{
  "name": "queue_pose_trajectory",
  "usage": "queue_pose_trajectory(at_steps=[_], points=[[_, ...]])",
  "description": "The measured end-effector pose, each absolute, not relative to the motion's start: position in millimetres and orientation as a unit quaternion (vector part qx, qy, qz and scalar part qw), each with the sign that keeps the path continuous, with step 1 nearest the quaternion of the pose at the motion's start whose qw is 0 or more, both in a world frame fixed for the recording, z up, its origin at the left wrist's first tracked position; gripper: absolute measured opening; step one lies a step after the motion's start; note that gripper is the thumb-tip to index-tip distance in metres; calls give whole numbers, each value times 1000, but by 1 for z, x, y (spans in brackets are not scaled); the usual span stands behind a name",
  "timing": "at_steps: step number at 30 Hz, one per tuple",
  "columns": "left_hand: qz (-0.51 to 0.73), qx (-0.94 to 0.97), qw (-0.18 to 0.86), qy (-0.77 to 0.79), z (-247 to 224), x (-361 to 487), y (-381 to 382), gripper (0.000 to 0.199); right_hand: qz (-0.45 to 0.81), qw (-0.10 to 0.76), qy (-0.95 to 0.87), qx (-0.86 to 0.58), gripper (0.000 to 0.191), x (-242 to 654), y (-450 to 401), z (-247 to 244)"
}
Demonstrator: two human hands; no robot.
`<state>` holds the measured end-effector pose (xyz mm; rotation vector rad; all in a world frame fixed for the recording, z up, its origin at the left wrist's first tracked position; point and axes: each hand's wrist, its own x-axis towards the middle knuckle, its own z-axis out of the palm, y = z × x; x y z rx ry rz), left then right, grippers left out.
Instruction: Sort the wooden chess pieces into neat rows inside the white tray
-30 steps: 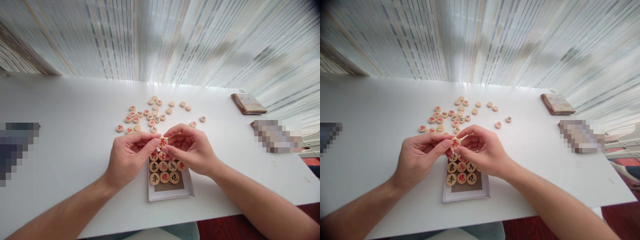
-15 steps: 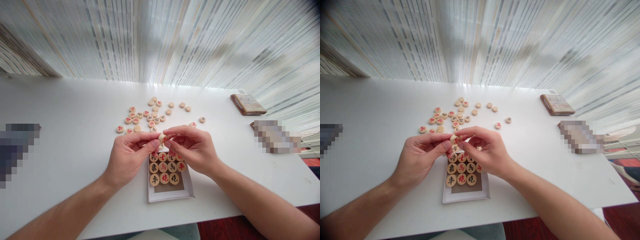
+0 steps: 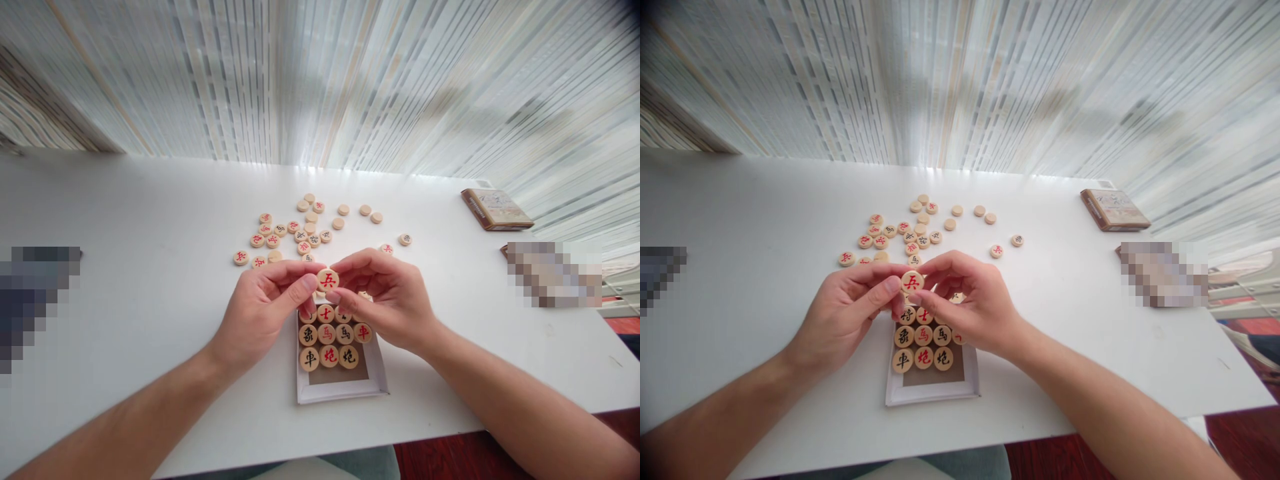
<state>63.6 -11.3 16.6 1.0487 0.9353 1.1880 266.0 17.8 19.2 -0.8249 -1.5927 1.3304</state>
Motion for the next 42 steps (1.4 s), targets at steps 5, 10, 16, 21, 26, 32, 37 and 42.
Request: queue_pose_trajectory(at_steps=[5, 10, 16, 21, 26, 32, 37, 42], points=[[504, 408, 650, 396, 15, 64, -11, 17, 515, 453, -652, -322, 32, 266, 18, 18], [501, 396, 662, 392, 15, 64, -10, 20, 510, 447, -665, -313, 27, 266, 19, 16], [503, 399, 660, 391, 14, 64, -10, 20, 559, 437, -627, -321, 26, 265, 18, 17], [518, 406, 641, 396, 12, 65, -10, 21, 592, 424, -604, -324, 27, 265, 16, 19], [523, 426, 626, 391, 13, 64, -11, 21, 600, 413, -600, -330, 35, 266, 18, 19], [526, 439, 603, 409, 14, 64, -11, 21, 507, 429, -674, -325, 33, 267, 18, 16], [531, 440, 587, 424, 15, 66, -12, 21, 429, 444, -719, -318, 26, 268, 18, 14], [532, 442, 586, 422, 15, 66, -11, 20, 358, 444, -756, -322, 24, 267, 17, 15]])
